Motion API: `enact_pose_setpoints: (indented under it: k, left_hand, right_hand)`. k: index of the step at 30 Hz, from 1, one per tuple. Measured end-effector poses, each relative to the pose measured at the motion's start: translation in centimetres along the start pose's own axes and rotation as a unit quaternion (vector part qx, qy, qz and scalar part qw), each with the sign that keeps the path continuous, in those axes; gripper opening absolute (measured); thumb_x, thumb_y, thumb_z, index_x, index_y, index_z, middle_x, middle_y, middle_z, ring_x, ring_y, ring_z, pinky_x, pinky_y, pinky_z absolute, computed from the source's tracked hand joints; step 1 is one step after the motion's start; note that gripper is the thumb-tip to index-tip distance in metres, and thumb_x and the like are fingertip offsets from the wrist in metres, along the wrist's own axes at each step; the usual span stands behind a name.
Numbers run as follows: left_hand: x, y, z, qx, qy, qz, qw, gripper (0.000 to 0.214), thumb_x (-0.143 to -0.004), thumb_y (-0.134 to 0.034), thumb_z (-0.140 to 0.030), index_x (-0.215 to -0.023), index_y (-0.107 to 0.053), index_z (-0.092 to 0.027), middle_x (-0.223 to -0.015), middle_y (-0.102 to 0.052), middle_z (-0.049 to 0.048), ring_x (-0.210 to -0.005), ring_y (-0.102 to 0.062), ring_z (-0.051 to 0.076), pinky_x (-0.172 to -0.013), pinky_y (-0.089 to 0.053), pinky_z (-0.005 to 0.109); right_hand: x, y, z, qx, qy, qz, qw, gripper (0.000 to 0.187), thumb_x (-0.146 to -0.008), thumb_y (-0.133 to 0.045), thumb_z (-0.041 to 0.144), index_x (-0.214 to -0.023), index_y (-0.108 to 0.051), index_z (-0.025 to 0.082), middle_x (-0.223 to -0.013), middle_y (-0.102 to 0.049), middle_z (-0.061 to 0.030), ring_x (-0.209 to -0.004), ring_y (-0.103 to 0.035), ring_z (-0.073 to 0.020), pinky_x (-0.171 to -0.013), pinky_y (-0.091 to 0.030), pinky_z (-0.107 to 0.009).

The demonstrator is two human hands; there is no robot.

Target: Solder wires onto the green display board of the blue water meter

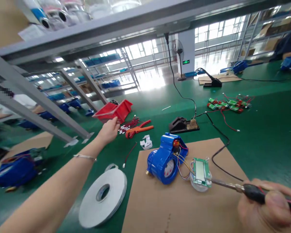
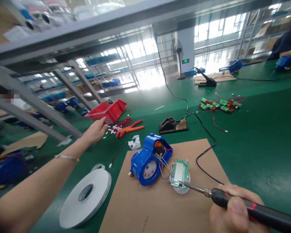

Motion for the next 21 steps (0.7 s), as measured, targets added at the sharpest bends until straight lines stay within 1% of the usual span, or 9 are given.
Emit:
enact_pose_setpoints:
  k: [3,5,8,9,10,12,14,17,21]
  left_hand:
    - [0.0,-1.1,-2.5,0.023,-0.024,-0.002,0.999,0.042,-0.100,-0.049,-0.044,-0.122,-0.059,-0.011,-0.129,-0.058,0.0103,-0.122,-0.055,0.031,-0.108,-0.041,0.052]
    - [2.6,-2.2,-5.3,0.064,-0.051,0.013,0.997,0.046,-0.102,-0.044,-0.044,-0.132,-0.052,-0.011,-0.131,-0.058,0.0111,-0.125,-0.053,0.033,-0.108,-0.042,0.052]
    - [8.3,-4.1,-9.5,0.134,-0.112,0.070,0.982,0.039,-0.100,-0.046,-0.043,-0.131,-0.051,-0.019,-0.120,-0.066,0.0065,-0.107,-0.066,0.023,-0.093,-0.055,0.036]
    - [10.1,-4.7,-10.7,0.141,-0.153,0.086,0.974,0.033,-0.099,-0.051,-0.037,-0.128,-0.054,-0.024,-0.122,-0.066,0.0052,-0.109,-0.065,0.022,-0.097,-0.053,0.035]
    - [11.5,-5.3,-11.8,0.119,-0.234,0.095,0.960,0.034,-0.099,-0.048,-0.027,-0.133,-0.051,-0.024,-0.128,-0.064,0.0068,-0.117,-0.061,0.022,-0.103,-0.049,0.037]
    - [13.0,-6.3,-13.6,0.065,-0.361,0.121,0.922,0.047,-0.097,-0.044,-0.013,-0.143,-0.041,-0.024,-0.141,-0.056,0.0084,-0.134,-0.049,0.022,-0.117,-0.035,0.042]
    - [12.6,-7.0,-14.9,0.012,-0.428,0.171,0.887,0.058,-0.095,-0.038,-0.006,-0.151,-0.029,-0.021,-0.152,-0.047,0.0097,-0.144,-0.036,0.022,-0.123,-0.019,0.050]
    - [10.3,-7.4,-16.3,-0.020,-0.444,0.283,0.850,0.065,-0.094,-0.038,-0.009,-0.155,-0.019,-0.018,-0.159,-0.033,0.0117,-0.149,-0.026,0.024,-0.122,-0.008,0.061]
    - [8.0,-7.3,-17.7,-0.018,-0.469,0.358,0.807,0.078,-0.085,-0.046,-0.006,-0.156,-0.018,-0.023,-0.162,-0.026,0.0081,-0.150,-0.022,0.023,-0.122,-0.003,0.059]
  right_hand:
    - [-0.7,0.0,-0.4,-0.006,0.028,-0.004,1.000,0.027,-0.074,-0.068,0.044,-0.070,-0.059,0.019,-0.063,-0.051,-0.0034,-0.054,-0.048,-0.0166,-0.047,-0.042,-0.034]
    - [-1.2,-0.1,-0.5,-0.025,0.009,-0.003,1.000,0.025,-0.079,-0.063,0.041,-0.074,-0.057,0.017,-0.064,-0.050,-0.0010,-0.055,-0.048,-0.0139,-0.051,-0.043,-0.029]
    - [-1.4,-0.5,-0.4,-0.059,-0.036,0.023,0.997,0.021,-0.085,-0.058,0.038,-0.080,-0.055,0.018,-0.067,-0.049,0.0011,-0.059,-0.050,-0.0123,-0.057,-0.047,-0.027]
    - [-1.4,-0.7,-0.3,-0.069,-0.041,0.030,0.996,0.021,-0.087,-0.057,0.038,-0.082,-0.055,0.018,-0.068,-0.049,0.0016,-0.059,-0.050,-0.0120,-0.057,-0.047,-0.026]
    - [-1.4,-0.8,-0.2,-0.078,-0.043,0.036,0.995,0.021,-0.087,-0.057,0.038,-0.082,-0.055,0.018,-0.068,-0.048,0.0021,-0.059,-0.050,-0.0118,-0.057,-0.047,-0.026]
    - [-1.5,-1.1,-0.2,-0.092,-0.045,0.039,0.994,0.023,-0.087,-0.059,0.040,-0.082,-0.054,0.018,-0.069,-0.048,0.0026,-0.058,-0.049,-0.0114,-0.056,-0.046,-0.025]
    - [-1.5,-1.3,-0.3,-0.101,-0.054,0.042,0.993,0.024,-0.087,-0.060,0.041,-0.082,-0.053,0.018,-0.070,-0.048,0.0030,-0.058,-0.049,-0.0109,-0.056,-0.045,-0.025]
    - [-1.7,-1.3,-0.5,-0.102,-0.062,0.042,0.992,0.027,-0.087,-0.060,0.043,-0.082,-0.052,0.018,-0.069,-0.046,0.0036,-0.058,-0.048,-0.0103,-0.056,-0.044,-0.024]
    - [-1.9,-1.3,-0.8,-0.101,-0.063,0.023,0.993,0.029,-0.086,-0.061,0.045,-0.082,-0.052,0.018,-0.068,-0.046,0.0033,-0.059,-0.047,-0.0106,-0.056,-0.042,-0.024]
Point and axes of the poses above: each hand's wrist, its own x-axis away from the middle knuckle, its own y-axis out of the back of the hand, z = x × y, the point moved 1 cm from there along -x, towards the middle knuckle
